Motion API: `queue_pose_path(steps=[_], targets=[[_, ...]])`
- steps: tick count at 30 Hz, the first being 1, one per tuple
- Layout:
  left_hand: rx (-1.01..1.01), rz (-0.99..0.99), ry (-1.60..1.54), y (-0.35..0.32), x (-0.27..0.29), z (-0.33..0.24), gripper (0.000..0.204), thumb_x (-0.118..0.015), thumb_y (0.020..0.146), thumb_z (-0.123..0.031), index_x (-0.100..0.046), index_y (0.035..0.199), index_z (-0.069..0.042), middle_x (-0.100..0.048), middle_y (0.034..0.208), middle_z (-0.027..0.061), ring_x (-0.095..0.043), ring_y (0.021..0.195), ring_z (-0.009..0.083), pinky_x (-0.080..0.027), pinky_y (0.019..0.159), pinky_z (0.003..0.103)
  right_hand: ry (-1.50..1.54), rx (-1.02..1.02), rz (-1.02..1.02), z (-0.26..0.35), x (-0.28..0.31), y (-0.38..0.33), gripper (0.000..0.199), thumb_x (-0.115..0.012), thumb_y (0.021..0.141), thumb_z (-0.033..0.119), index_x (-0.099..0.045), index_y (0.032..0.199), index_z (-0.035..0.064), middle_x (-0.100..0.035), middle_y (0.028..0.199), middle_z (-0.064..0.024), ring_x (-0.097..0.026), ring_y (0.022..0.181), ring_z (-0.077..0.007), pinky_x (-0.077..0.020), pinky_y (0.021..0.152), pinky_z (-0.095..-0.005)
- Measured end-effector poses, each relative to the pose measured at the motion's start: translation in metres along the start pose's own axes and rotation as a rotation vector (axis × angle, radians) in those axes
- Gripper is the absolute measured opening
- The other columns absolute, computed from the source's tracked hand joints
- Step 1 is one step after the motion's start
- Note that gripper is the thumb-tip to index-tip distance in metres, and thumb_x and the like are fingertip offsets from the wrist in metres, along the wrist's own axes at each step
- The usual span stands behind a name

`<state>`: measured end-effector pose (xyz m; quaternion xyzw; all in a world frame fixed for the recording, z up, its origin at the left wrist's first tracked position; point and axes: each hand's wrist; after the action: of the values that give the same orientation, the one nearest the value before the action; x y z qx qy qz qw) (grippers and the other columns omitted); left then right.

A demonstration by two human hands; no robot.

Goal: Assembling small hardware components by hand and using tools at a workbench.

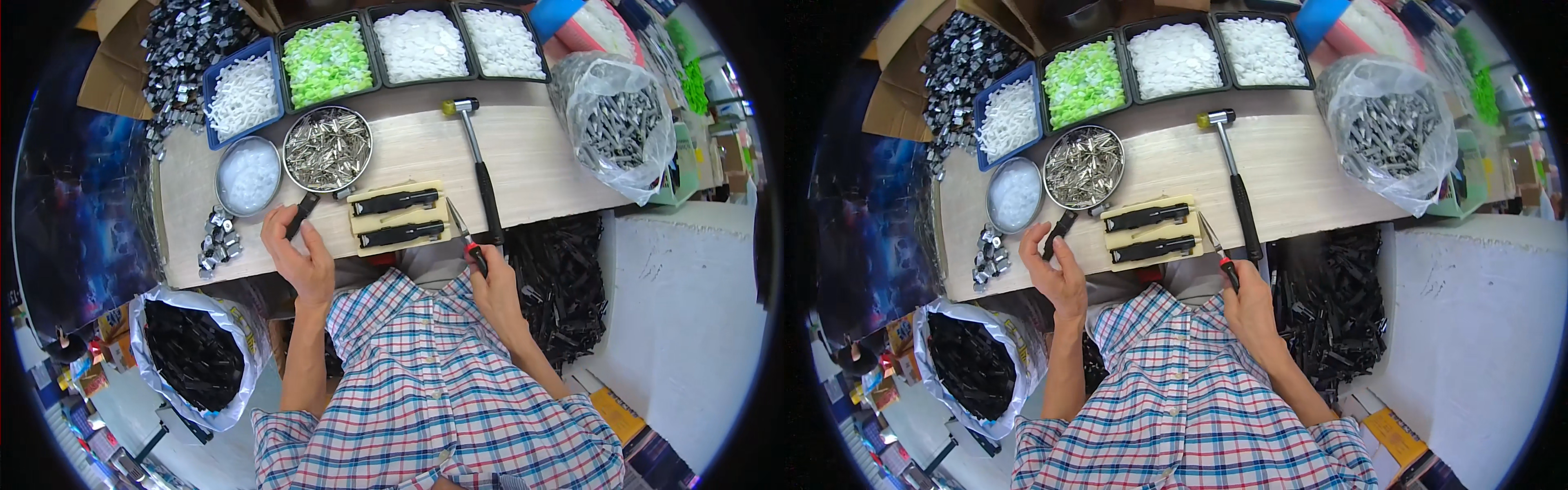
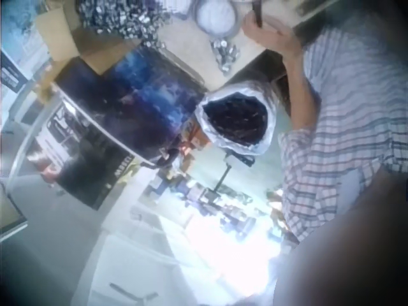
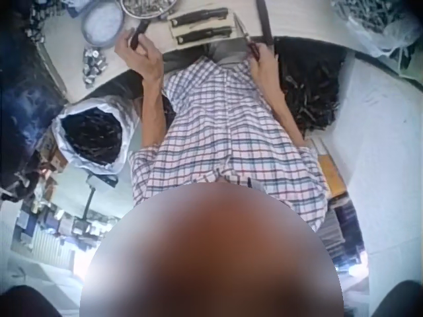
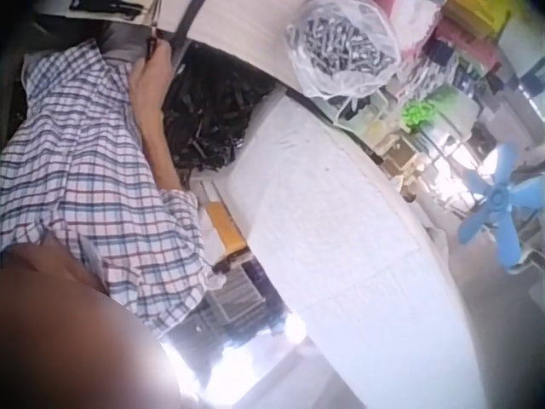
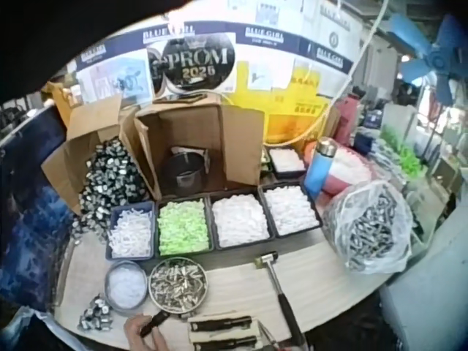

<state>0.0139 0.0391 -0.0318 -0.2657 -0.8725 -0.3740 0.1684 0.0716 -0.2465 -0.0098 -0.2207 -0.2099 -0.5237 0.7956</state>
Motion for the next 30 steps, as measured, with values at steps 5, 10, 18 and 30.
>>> queue_pose_path(steps=[5,10,18,30], targets=[[0.03,0.354,-0.306,0.018,-0.019,-0.045,0.026,-0.062,0.091,0.003,-0.059,0.117,0.001,-0.063,0.112,0.0158,-0.061,0.109,0.0309,-0.047,0.097,0.038,0.061,-0.038,0.021,-0.001,-0.004,0.0,0.02,-0.057,0.093,-0.002,-0.063,0.112,-0.0015,-0.068,0.089,-0.0134,-0.062,0.077,-0.0182,-0.0479,0.069,-0.0295],[-0.205,0.555,-0.207,0.027,-0.049,-0.063,0.033,-0.073,0.082,0.002,-0.062,0.114,0.001,-0.063,0.109,0.0202,-0.061,0.108,0.0386,-0.049,0.093,0.042,0.168,-0.165,0.066,-0.002,-0.004,-0.003,0.027,-0.057,0.094,-0.003,-0.063,0.12,-0.0014,-0.069,0.098,-0.009,-0.062,0.089,-0.0126,-0.0493,0.076,-0.0274],[-0.205,0.677,-0.279,0.035,-0.056,-0.049,0.034,-0.07,0.082,0.006,-0.063,0.115,0.0,-0.065,0.103,0.0168,-0.064,0.098,0.0358,-0.051,0.083,0.042,0.106,0.028,0.013,0.003,-0.006,0.003,0.026,-0.057,0.094,-0.003,-0.061,0.12,-0.0027,-0.066,0.106,-0.0111,-0.063,0.095,-0.0161,-0.0492,0.081,-0.0279],[-0.548,0.65,-0.074,0.046,-0.067,-0.059,0.035,-0.076,0.082,-0.011,-0.06,0.112,0.0,-0.063,0.085,0.0135,-0.064,0.077,0.0295,-0.052,0.067,0.041,-0.082,0.229,0.023,0.026,0.006,0.015,0.035,-0.059,0.078,-0.012,-0.056,0.112,-0.0042,-0.058,0.11,-0.022,-0.063,0.098,-0.0427,-0.0513,0.085,-0.0406]])
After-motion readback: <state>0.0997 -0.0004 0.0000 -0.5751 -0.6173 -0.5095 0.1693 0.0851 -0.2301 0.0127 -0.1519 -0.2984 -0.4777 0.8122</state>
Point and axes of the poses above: each hand's wrist, its own y-axis towards the middle knuckle, its own x-axis out of the back of the hand, z = x × y
